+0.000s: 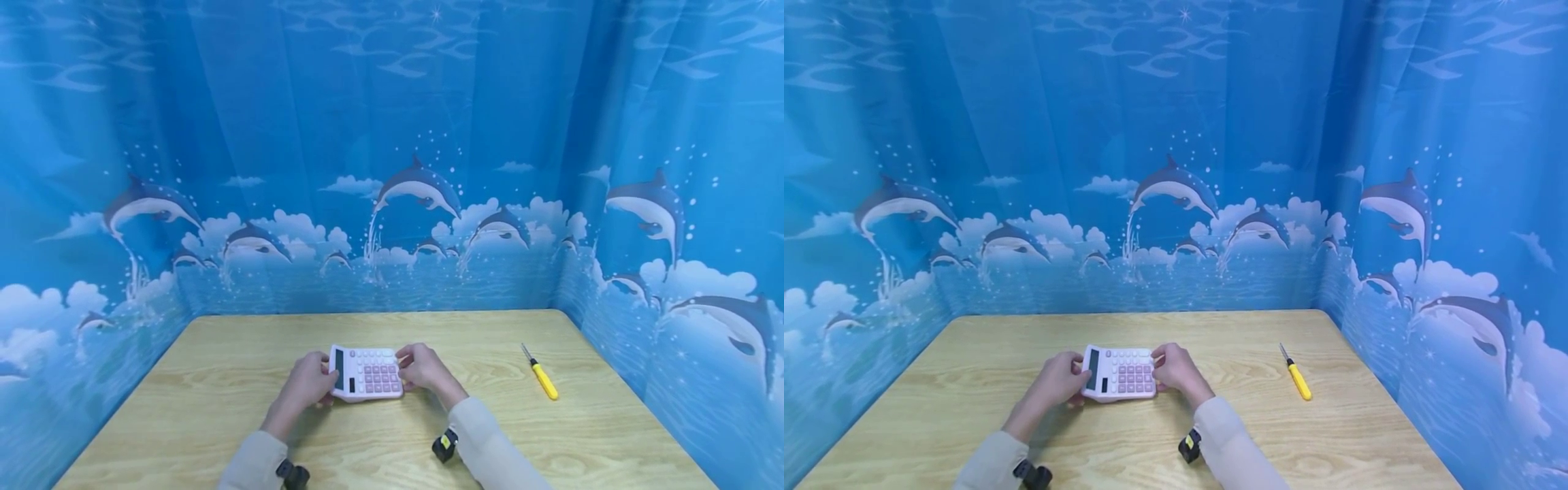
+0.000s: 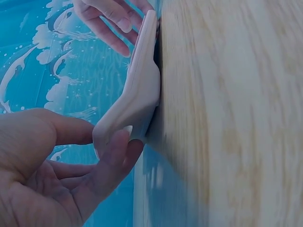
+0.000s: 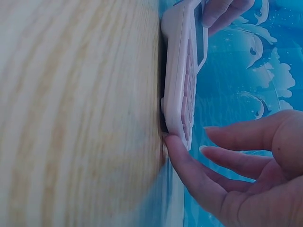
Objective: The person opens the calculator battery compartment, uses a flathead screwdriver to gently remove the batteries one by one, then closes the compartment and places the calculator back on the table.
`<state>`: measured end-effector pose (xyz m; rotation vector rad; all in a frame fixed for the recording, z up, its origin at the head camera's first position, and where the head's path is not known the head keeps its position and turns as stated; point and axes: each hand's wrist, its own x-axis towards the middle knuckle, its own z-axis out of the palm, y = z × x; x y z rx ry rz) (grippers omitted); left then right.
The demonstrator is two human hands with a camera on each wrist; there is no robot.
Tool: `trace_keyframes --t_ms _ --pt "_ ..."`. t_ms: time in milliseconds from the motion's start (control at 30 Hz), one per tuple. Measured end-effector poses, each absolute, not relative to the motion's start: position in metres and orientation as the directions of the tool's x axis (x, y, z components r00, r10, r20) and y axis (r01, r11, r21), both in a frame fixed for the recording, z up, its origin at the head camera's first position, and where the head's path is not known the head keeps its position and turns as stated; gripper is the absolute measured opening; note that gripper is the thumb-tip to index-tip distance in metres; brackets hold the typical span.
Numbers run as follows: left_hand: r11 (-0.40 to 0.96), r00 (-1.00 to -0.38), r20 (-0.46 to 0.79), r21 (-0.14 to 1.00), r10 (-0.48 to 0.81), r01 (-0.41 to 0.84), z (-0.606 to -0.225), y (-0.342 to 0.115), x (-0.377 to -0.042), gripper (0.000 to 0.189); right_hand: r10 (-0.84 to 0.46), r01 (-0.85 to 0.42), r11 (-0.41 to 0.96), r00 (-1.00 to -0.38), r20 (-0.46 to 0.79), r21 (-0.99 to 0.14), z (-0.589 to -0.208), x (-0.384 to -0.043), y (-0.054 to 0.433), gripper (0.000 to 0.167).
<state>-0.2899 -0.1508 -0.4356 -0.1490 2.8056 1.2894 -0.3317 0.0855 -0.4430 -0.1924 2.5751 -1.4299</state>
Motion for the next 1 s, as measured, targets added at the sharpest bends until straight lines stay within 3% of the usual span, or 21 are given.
trace_keyframes --t_ms 333,667,1000 --pt "0.629 -0.999 -0.045 0.776 -0.017 -0.045 -0.4356 -0.1501 -0.2872 0.048 -0.212 -0.014 0.521 -0.971 -0.113 -0.854 -0.4433 -0.3311 0.0855 0.046" --pt "0.617 -0.995 -0.096 0.781 -0.036 -0.098 -0.4336 -0.1466 -0.2904 0.052 -0.220 -0.012 0.508 -0.969 -0.117 -0.861 -0.4435 -0.3318 0.0875 0.049" --pt "0.570 -0.999 -0.036 0.820 -0.034 -0.049 -0.4298 -0.1465 -0.2872 0.053 -0.230 0.006 0.520 -0.962 -0.146 -0.854 -0.4426 -0.3321 0.0901 0.048"
